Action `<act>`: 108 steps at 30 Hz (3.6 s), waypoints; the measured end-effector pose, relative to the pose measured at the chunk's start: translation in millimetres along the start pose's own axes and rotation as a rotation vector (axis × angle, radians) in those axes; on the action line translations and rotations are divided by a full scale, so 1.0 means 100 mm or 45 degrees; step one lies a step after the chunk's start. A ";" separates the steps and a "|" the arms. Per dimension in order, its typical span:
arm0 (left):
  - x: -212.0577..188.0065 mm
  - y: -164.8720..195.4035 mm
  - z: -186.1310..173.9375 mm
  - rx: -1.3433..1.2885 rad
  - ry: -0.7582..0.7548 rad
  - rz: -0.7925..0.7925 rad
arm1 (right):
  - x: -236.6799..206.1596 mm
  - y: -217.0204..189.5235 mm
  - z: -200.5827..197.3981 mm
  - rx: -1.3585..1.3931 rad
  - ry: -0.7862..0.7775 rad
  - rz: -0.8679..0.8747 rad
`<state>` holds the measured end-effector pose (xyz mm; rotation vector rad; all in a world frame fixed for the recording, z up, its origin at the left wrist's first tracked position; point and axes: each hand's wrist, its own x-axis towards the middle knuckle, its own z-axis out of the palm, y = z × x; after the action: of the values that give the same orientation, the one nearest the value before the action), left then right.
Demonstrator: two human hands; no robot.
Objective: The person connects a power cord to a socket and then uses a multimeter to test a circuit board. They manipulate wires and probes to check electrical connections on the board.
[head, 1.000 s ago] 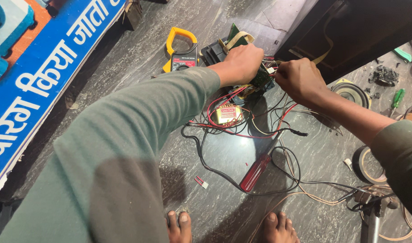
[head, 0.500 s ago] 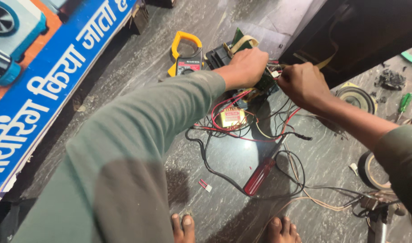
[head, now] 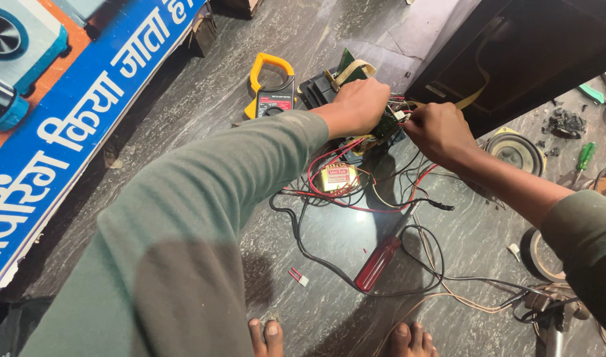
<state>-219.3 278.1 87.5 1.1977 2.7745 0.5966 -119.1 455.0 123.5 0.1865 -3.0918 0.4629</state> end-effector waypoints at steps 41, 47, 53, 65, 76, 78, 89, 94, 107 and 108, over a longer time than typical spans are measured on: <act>-0.26 -0.04 -0.27 -0.090 0.092 -0.090 | -0.10 -0.16 -0.26 0.114 0.120 0.159; -0.85 -0.64 -0.49 -0.222 0.255 -0.567 | 0.05 -0.35 -0.64 0.210 0.282 0.125; -1.28 -1.42 -0.28 -0.340 0.228 -0.980 | 0.11 -0.71 -0.89 0.123 0.246 -0.011; -1.05 -1.36 -0.02 -0.288 0.110 -1.119 | 0.10 -0.59 -0.96 0.098 0.275 0.031; -1.11 -1.25 0.13 -0.441 0.300 -1.117 | 0.05 -0.33 -0.84 0.221 0.218 0.078; -1.09 -1.20 0.17 -0.415 0.349 -1.130 | 0.05 -0.31 -0.84 0.217 0.221 0.060; -1.06 -1.21 0.49 -0.336 0.614 -1.203 | 0.09 -0.26 -0.79 0.189 0.220 0.016; -1.04 -1.33 0.53 -0.344 0.580 -1.123 | 0.05 -0.24 -0.76 0.220 0.269 0.007; -1.18 -1.46 0.83 -0.387 0.620 -0.965 | 0.05 -0.22 -0.79 0.197 0.189 0.036; -1.19 -1.47 0.83 -0.392 0.608 -0.958 | 0.05 -0.23 -0.79 0.204 0.186 0.049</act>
<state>-220.3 128.6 -55.2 -0.0943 2.9945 1.2484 -121.6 455.7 206.4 0.0896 -2.9209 0.6936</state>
